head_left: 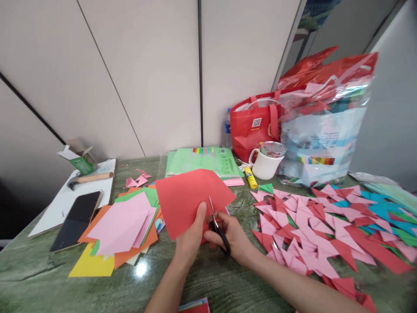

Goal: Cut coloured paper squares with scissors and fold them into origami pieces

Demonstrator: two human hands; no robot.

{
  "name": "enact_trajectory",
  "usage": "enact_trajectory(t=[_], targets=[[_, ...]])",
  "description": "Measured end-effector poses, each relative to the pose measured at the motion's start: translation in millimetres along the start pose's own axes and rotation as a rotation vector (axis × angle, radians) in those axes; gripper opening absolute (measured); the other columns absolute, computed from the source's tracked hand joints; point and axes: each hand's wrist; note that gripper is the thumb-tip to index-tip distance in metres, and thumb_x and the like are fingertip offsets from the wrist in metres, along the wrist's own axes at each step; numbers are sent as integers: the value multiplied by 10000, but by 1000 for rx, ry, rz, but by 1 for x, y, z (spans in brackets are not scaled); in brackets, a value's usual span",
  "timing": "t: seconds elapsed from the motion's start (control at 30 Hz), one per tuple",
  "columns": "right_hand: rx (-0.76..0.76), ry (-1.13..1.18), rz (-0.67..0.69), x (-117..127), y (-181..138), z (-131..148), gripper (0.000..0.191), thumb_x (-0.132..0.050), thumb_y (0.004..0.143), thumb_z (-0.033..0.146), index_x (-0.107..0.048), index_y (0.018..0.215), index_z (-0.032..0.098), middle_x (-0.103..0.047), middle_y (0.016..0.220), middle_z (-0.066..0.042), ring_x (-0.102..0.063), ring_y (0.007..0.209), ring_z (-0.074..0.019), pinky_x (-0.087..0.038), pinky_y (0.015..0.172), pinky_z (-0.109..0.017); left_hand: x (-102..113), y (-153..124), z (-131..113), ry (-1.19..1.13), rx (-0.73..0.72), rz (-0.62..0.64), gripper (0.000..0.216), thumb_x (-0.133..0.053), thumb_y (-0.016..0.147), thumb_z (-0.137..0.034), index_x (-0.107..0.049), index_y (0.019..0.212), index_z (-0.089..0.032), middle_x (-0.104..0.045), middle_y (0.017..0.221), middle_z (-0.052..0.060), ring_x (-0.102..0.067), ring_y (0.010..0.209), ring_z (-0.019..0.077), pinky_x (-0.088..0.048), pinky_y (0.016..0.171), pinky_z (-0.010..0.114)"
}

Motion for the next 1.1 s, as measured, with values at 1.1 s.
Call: enact_trajectory(t=[1.1], targets=[[97,108,-49,4,4,-2,509,-803,517,416,-447,811,203,-568,607,35,-530,556,-146,-440,546,-266,-7,-6,7,-123,-6,82,351,-676,727,-409,-649,1017,-214,-646,1122,69,-550,1122,230,-406,988,357]])
Point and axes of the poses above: each hand's wrist, its own y-axis towards the middle knuckle, its own x-axis out of the back of the hand, z = x × y
